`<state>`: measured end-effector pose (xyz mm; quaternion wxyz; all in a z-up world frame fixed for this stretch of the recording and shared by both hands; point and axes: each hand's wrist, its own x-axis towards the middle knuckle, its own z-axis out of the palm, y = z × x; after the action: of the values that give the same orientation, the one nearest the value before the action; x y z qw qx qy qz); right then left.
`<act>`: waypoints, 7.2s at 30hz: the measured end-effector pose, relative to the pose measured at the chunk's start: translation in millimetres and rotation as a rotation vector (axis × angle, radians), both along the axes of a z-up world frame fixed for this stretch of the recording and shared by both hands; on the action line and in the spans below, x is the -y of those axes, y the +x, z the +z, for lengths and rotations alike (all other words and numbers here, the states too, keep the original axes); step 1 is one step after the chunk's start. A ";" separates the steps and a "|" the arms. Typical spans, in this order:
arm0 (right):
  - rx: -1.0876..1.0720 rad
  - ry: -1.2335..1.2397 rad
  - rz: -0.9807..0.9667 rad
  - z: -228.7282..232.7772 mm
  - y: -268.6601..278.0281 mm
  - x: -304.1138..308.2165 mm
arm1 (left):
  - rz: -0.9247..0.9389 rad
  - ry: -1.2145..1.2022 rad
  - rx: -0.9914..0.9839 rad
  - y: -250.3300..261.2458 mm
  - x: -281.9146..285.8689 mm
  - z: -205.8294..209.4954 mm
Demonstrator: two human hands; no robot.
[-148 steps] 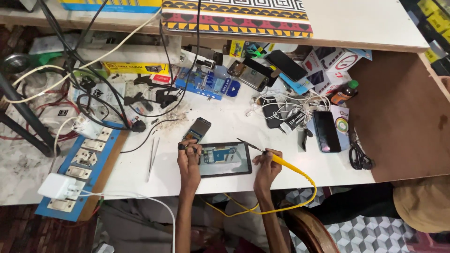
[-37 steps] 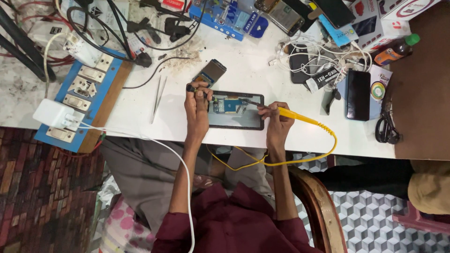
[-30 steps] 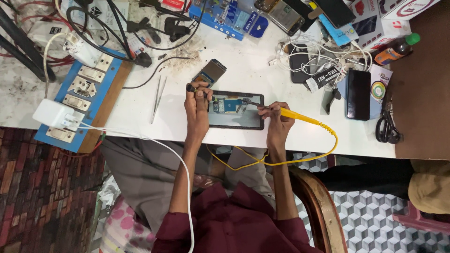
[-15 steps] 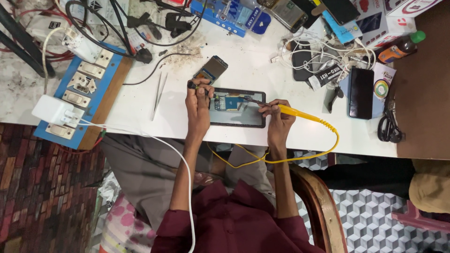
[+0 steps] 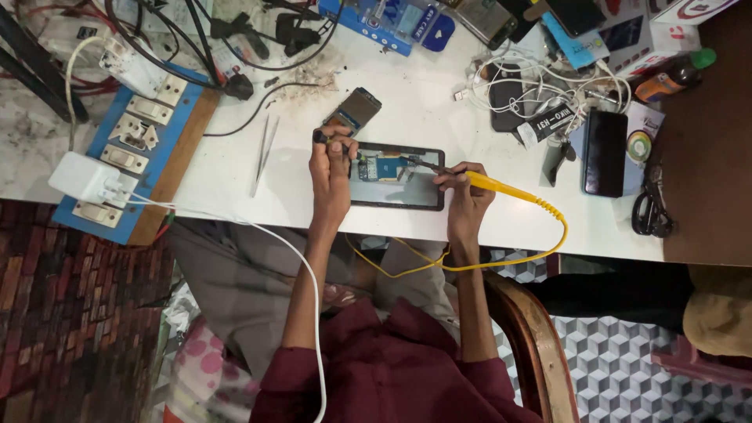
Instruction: The person uses a soldering iron and solder wire to work on a small electronic component placed on a tablet screen. They repeatedly apply heat and solder to specific points on the component while holding it steady with their other hand.
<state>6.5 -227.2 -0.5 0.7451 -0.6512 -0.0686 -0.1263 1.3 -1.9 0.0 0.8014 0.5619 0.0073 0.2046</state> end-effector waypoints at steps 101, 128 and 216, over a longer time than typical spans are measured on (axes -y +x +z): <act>-0.033 0.187 -0.337 0.5 3.1 -17.5 | 0.002 0.060 -0.013 -7.4 -1.8 6.4; -0.055 0.213 -0.292 -3.2 3.2 -17.4 | 0.030 0.095 0.047 -4.7 -1.6 6.3; -0.119 0.065 -0.214 9.8 8.5 -5.2 | 0.005 0.020 -0.049 -6.8 -1.6 4.0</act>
<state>15.0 -222.0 9.3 0.7507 -0.6368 0.0498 -0.1685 -5.5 -0.2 4.1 0.7948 0.5748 0.0261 0.1928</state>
